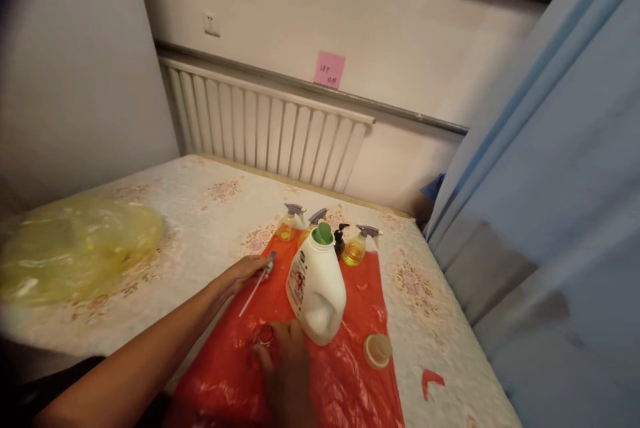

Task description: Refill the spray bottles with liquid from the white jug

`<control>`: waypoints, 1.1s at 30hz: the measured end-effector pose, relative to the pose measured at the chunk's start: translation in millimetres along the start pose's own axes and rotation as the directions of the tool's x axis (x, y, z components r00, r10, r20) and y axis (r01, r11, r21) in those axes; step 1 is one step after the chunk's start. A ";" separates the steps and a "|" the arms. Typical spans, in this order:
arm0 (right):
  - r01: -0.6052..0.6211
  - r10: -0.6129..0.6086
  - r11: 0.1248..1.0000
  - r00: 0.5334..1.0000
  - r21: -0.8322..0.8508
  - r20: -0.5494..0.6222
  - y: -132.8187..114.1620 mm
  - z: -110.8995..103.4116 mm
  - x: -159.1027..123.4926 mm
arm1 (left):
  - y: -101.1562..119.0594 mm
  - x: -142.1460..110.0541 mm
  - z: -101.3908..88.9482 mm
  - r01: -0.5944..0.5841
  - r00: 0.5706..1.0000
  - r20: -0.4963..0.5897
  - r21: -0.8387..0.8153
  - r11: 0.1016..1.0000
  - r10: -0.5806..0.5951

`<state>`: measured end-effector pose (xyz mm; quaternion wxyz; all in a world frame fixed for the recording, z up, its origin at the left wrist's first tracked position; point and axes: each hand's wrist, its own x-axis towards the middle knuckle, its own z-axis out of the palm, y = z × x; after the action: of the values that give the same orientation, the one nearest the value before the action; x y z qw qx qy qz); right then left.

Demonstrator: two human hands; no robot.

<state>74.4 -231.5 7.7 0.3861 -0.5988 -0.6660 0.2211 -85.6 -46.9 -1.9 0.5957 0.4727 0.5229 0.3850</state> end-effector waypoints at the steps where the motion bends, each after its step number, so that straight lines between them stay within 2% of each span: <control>1: 0.010 -0.010 1.000 1.000 -0.005 -0.007 0.0 0.4 -0.5 | -0.4 -9.9 -3.6 0.017 1.000 0.007 -0.031 0.999 -0.016; 5: 0.050 -0.049 0.998 0.998 0.027 -0.040 -0.6 -1.5 -2.3 | 2.5 -54.0 -13.8 0.005 0.999 0.040 -0.158 0.987 0.001; 9: 0.051 -0.039 0.991 0.994 0.122 -0.097 -6.7 -16.6 1.0 | 17.7 -101.2 -16.1 -0.040 0.996 0.070 -0.224 0.974 0.057; 12: -0.011 0.028 0.974 0.997 0.227 -0.072 -22.3 -35.7 6.3 | 35.5 -135.0 -6.8 -0.098 0.988 0.092 -0.242 0.965 0.123; 16: -0.084 0.070 0.895 0.996 0.437 0.048 -50.9 -55.5 9.4 | 50.7 -168.7 20.5 -0.174 0.961 0.179 -0.208 0.963 0.212; 19: -0.118 0.097 0.823 0.993 0.555 0.068 -63.2 -59.9 6.9 | 48.8 -182.3 40.4 -0.220 0.944 0.208 -0.186 0.958 0.257; 22: -0.142 0.142 0.803 0.989 0.579 0.046 -64.4 -59.8 2.1 | 44.3 -191.3 51.6 -0.273 0.937 0.191 -0.128 0.953 0.294; 25: -0.170 0.173 0.762 0.983 0.625 0.057 -61.4 -59.7 -3.2 | 45.6 -201.6 56.2 -0.363 0.922 0.164 0.051 0.930 0.351; 29: -0.183 0.169 0.736 0.982 0.651 0.085 -62.0 -62.7 -9.2 | 51.3 -213.1 60.2 -0.479 0.876 0.101 0.302 0.824 0.472; 31: -0.171 0.170 0.754 0.984 0.634 0.063 -65.1 -66.7 -11.0 | 51.4 -214.6 60.4 -0.482 0.874 0.090 0.281 0.830 0.477; 33: -0.153 0.176 0.776 0.984 0.612 0.022 -68.9 -73.4 -11.0 | 48.7 -212.8 57.2 -0.442 0.897 0.081 0.172 0.880 0.434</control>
<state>88.2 -267.3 101.4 0.5500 -0.5014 -0.4969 0.4463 -60.7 -246.4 100.7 0.4568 0.6399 0.4242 0.4493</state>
